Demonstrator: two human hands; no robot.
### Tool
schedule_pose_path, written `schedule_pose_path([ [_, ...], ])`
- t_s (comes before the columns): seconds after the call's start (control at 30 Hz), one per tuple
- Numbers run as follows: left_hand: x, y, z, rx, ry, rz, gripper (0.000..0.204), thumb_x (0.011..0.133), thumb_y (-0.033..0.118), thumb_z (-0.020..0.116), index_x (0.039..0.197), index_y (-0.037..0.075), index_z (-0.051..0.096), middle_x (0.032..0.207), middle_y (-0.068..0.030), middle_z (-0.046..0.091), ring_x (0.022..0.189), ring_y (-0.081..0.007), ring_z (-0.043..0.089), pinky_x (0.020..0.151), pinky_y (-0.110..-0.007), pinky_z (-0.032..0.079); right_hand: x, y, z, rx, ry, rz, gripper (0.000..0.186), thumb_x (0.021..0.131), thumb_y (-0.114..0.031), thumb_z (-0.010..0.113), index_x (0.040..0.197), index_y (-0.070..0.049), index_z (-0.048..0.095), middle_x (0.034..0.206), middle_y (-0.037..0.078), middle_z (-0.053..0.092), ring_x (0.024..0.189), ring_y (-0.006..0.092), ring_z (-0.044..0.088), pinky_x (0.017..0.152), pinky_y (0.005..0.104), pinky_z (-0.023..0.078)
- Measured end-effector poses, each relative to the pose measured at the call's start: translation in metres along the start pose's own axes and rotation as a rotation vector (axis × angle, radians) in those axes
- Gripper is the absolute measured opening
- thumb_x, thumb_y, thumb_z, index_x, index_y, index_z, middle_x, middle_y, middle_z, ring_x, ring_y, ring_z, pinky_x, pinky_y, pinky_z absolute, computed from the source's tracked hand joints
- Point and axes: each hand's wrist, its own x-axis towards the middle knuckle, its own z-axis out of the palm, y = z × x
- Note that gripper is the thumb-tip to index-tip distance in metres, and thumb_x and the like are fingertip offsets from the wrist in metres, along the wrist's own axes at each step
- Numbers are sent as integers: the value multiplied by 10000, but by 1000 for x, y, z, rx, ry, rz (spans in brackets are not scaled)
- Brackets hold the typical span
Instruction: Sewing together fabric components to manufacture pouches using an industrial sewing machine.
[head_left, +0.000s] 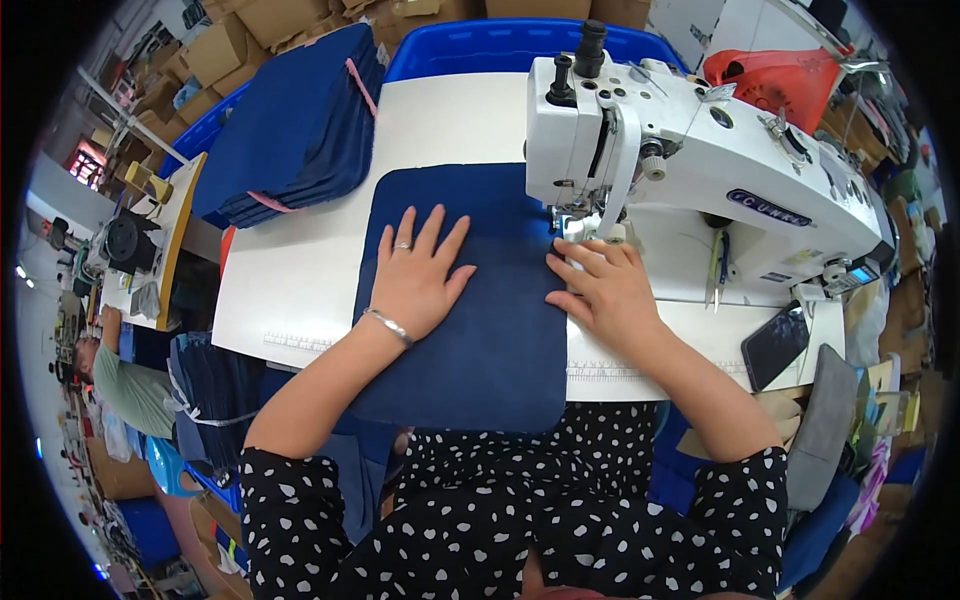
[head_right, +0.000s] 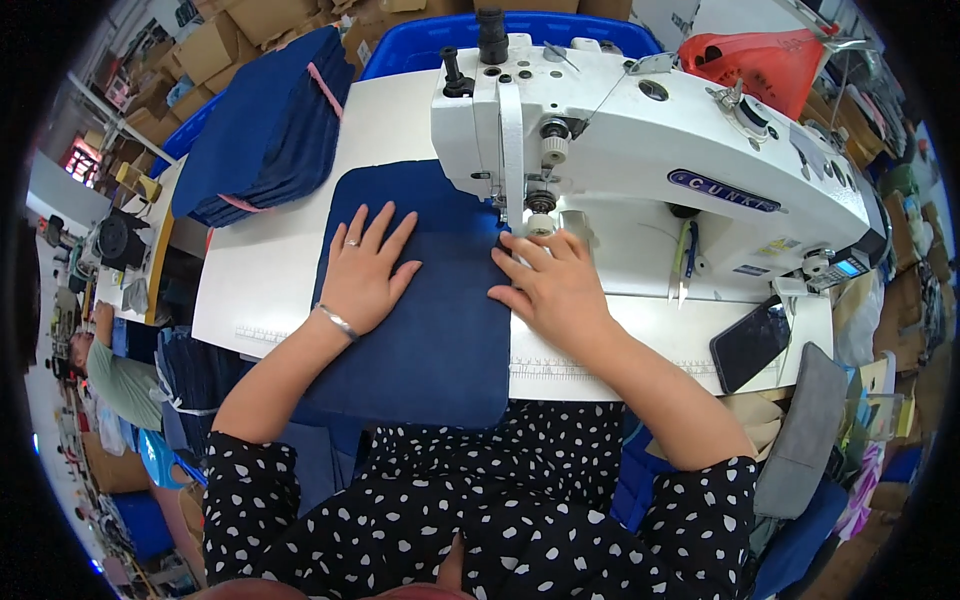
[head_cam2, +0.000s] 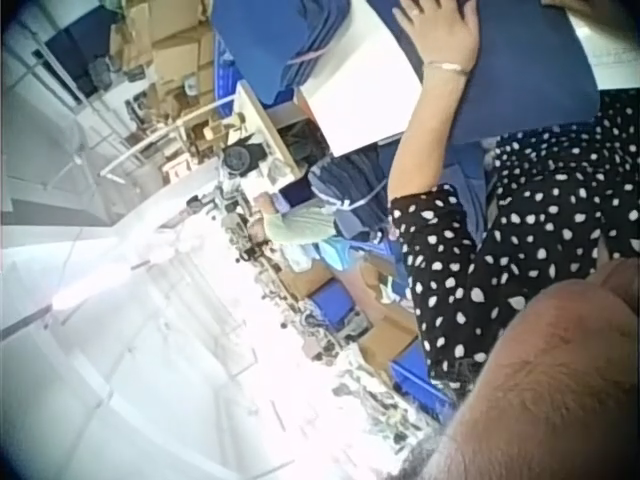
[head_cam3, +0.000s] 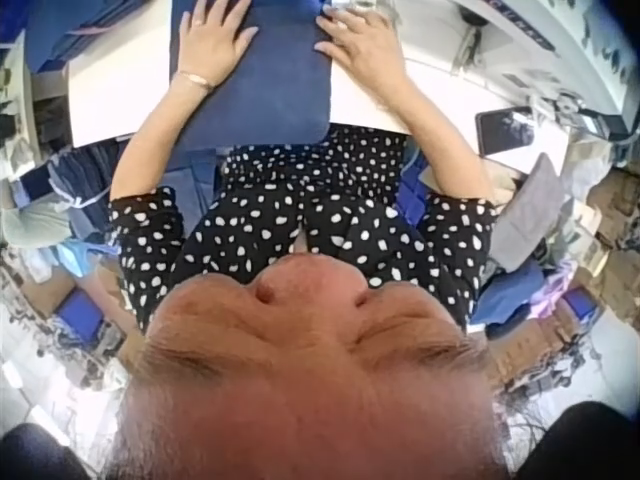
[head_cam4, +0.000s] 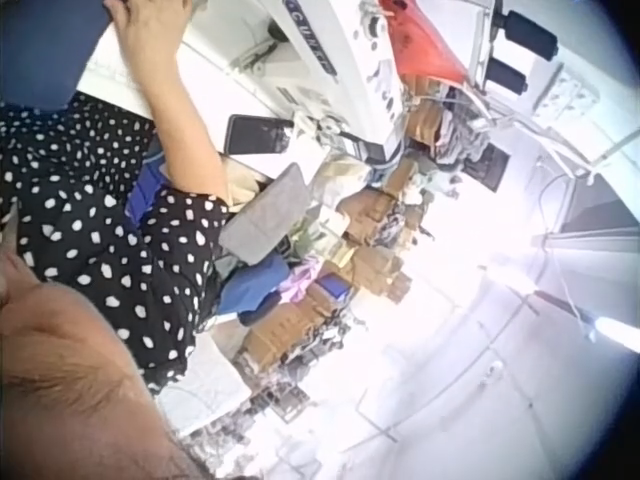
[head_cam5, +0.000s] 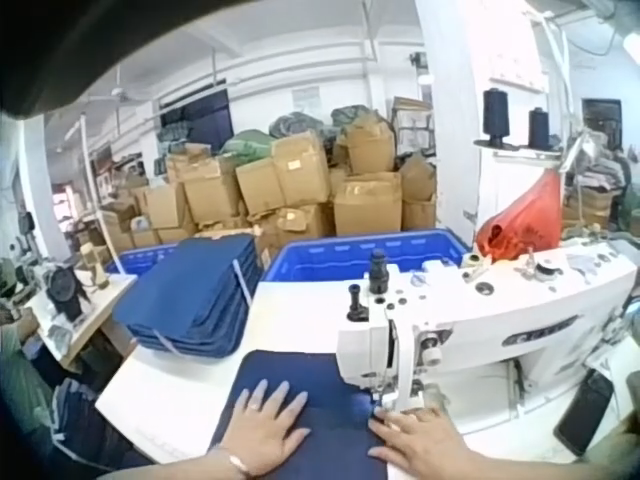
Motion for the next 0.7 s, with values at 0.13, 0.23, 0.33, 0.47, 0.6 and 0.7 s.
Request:
schedule_pose_path([
  [0.13,24,20,-17,-130,3,428,599,979,395,614,1500,128,488,1583,-109,422,1482,-337,354,1177,-509,304,2,5,4,-17,-34,28,438,888,-395,736,1227,-119,713,1375,17,636,1234,244,577,1004,434,400],
  [0.23,30,38,-1,-427,-28,437,630,972,422,611,1495,94,482,1577,-109,433,1478,-293,370,1171,-481,308,4,5,7,-27,10,57,407,909,-393,715,1215,-124,720,1297,39,666,1177,236,600,1124,477,353],
  [0.33,31,28,5,-446,-32,463,642,972,441,602,1498,95,480,1577,-109,435,1480,-288,369,1165,-469,306,2,6,6,21,10,71,393,902,-390,725,1198,-132,727,1264,43,672,1157,249,590,1122,486,353],
  [0.47,33,26,8,-418,-27,490,644,975,454,586,1498,93,480,1582,-115,429,1480,-297,365,1164,-468,299,3,4,4,27,-5,100,399,891,-395,737,1195,-138,733,1223,51,672,1136,276,571,1118,491,351],
  [0.6,35,25,9,-425,-21,493,643,976,455,583,1498,93,480,1586,-118,425,1478,-304,365,1163,-470,299,4,5,3,23,19,121,393,881,-396,748,1195,-158,744,1204,53,664,1128,293,543,1107,487,353],
  [0.7,38,23,8,-407,-41,495,640,978,453,579,1498,93,479,1596,-119,413,1482,-305,359,1160,-475,299,4,4,4,15,23,129,391,879,-394,751,1194,-163,747,1204,47,659,1121,290,539,1093,476,362],
])
